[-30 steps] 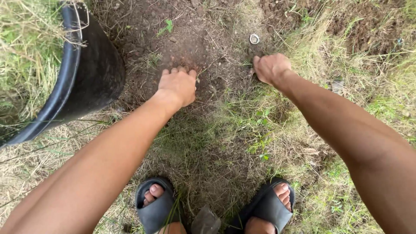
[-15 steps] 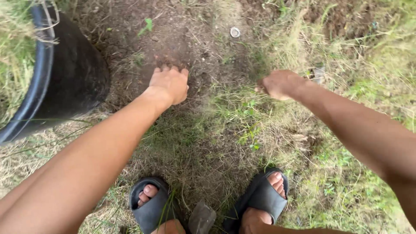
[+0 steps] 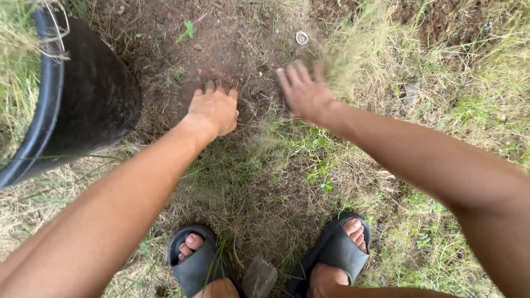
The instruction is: Pulling grass and weeds from the ground by hand and placing them in a black bucket.
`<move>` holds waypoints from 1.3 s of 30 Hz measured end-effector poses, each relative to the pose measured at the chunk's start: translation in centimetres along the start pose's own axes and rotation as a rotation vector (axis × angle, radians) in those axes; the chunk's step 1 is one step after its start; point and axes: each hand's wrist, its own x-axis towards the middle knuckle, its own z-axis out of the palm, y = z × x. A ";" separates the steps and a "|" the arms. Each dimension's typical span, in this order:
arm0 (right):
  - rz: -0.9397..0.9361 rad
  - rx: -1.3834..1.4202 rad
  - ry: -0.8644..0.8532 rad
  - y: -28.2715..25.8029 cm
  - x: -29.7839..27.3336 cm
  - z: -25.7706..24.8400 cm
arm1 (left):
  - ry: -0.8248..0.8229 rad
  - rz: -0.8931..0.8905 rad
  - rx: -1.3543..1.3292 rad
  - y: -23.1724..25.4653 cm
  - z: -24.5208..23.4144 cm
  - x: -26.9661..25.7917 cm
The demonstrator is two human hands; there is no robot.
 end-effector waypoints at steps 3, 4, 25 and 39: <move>0.266 0.325 -0.238 2.8 -3.6 -5.0 | 0.081 0.015 0.017 0.0 0.7 -0.3; 0.257 0.318 -0.239 3.4 -3.4 -3.9 | 0.079 0.008 0.009 0.2 -0.1 -1.1; 0.192 0.222 -0.414 7.4 2.2 5.6 | -0.066 -0.061 -0.038 0.1 -0.9 -4.0; 0.108 0.282 -0.244 8.2 1.0 9.4 | -0.114 -0.039 -0.153 0.5 -1.5 -4.7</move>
